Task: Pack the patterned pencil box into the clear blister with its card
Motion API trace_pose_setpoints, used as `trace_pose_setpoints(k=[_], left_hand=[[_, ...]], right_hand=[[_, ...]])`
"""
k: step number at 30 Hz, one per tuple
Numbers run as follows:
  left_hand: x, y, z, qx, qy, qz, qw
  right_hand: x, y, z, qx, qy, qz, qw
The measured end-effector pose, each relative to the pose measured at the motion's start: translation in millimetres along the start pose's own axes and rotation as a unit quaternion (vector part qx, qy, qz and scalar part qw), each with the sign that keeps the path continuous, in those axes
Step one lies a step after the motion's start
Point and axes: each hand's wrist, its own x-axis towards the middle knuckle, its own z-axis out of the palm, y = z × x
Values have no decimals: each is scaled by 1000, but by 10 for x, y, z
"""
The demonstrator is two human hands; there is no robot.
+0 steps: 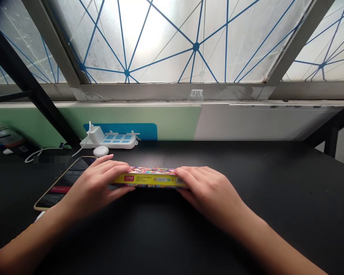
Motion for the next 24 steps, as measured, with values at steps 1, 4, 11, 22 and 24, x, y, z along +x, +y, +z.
trace_pose_setpoints(k=[1, 4, 11, 22, 24], left_hand=[[0, 14, -7, 6, -5, 1, 1000], [1, 40, -17, 24, -17, 1, 1000], [-25, -7, 43, 39, -91, -2, 995], [13, -159, 194, -41, -206, -158, 965], [8, -182, 203, -49, -223, -171, 959]], right_hand=[[0, -12, -3, -1, -1, -3, 1000], [0, -30, 12, -5, -6, -7, 1000], [15, -173, 220, 13, -59, -38, 997], [12, -160, 308, 100, -168, 1, 981], [8, -129, 274, 118, -179, 12, 977]])
